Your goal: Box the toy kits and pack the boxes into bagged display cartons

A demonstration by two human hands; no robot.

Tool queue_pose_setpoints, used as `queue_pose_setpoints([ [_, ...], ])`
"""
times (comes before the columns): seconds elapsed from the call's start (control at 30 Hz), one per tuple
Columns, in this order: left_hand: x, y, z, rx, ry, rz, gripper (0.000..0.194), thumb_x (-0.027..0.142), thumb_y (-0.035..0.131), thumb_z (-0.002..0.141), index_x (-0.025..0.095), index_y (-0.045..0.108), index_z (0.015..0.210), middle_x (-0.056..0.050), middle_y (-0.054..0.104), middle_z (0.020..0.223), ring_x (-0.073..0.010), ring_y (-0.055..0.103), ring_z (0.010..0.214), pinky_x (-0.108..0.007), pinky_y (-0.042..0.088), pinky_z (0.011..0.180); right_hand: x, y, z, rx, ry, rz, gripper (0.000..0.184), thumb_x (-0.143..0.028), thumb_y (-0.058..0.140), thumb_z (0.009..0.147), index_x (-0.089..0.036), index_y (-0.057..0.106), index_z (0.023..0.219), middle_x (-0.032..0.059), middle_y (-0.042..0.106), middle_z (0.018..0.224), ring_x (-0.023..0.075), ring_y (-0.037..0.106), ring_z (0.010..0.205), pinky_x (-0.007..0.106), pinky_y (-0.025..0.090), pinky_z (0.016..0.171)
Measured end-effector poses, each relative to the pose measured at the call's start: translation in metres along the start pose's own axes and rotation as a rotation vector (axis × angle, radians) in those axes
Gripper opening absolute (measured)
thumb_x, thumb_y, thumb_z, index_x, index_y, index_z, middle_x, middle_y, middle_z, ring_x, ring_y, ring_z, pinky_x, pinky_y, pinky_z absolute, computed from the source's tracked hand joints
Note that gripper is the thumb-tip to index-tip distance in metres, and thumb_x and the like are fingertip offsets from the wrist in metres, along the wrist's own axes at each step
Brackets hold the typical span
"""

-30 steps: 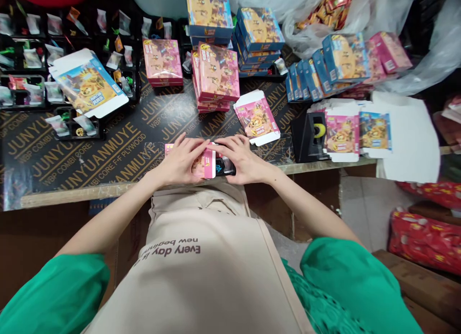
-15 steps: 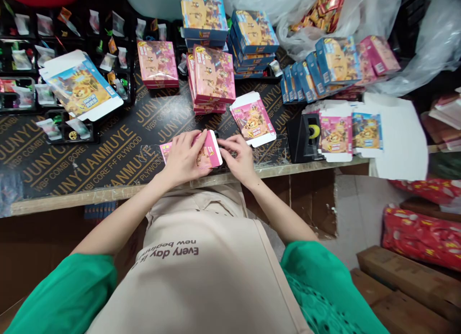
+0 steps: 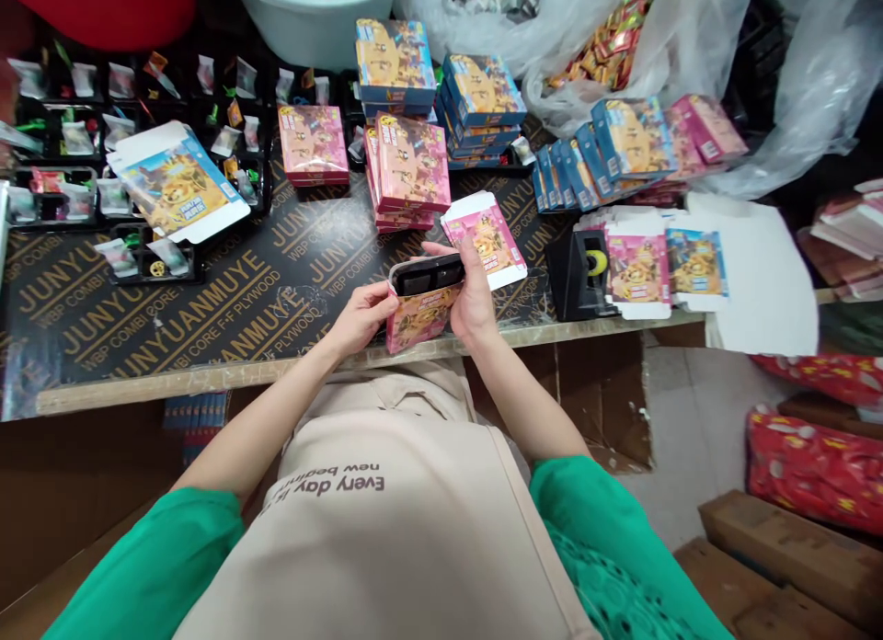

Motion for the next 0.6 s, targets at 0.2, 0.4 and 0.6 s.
queue_pose_setpoints([
  [0.2, -0.007, -0.01, -0.011, 0.17, -0.073, -0.093, 0.044, 0.052, 0.088, 0.066, 0.019, 0.08, 0.094, -0.007, 0.079, 0.097, -0.0247, 0.072, 0.096, -0.038, 0.054, 0.094, 0.003, -0.005, 0.005, 0.07, -0.01, 0.001, 0.028, -0.048, 0.078, 0.07, -0.021, 0.069, 0.07, -0.0021, 0.068, 0.067, 0.0172, 0.066, 0.074, 0.033, 0.056, 0.077],
  [0.4, -0.011, 0.0, -0.014, 0.321, -0.145, -0.283, 0.044, 0.057, 0.086, 0.065, 0.019, 0.077, 0.086, -0.005, 0.079, 0.086, -0.0258, 0.074, 0.093, -0.038, 0.058, 0.086, 0.009, -0.004, -0.003, 0.011, -0.093, -0.119, 0.042, -0.04, 0.078, 0.063, -0.022, 0.065, 0.1, 0.0006, 0.072, 0.09, 0.0193, 0.066, 0.087, 0.034, 0.053, 0.085],
  [0.6, -0.008, -0.006, -0.009, 0.452, -0.161, -0.272, 0.027, 0.036, 0.081, 0.064, 0.019, 0.072, 0.083, 0.001, 0.074, 0.076, -0.0166, 0.069, 0.075, -0.028, 0.054, 0.073, 0.013, -0.008, -0.012, 0.015, -0.055, 0.033, 0.049, -0.04, 0.057, 0.072, -0.022, 0.056, 0.118, 0.0061, 0.075, 0.105, 0.0235, 0.07, 0.097, 0.041, 0.054, 0.092],
])
Point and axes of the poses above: each hand's wrist, its own z-axis towards the middle knuckle, its own y-axis out of the palm, x = y × z, the point moved 5 cm from there along z, towards the middle knuckle
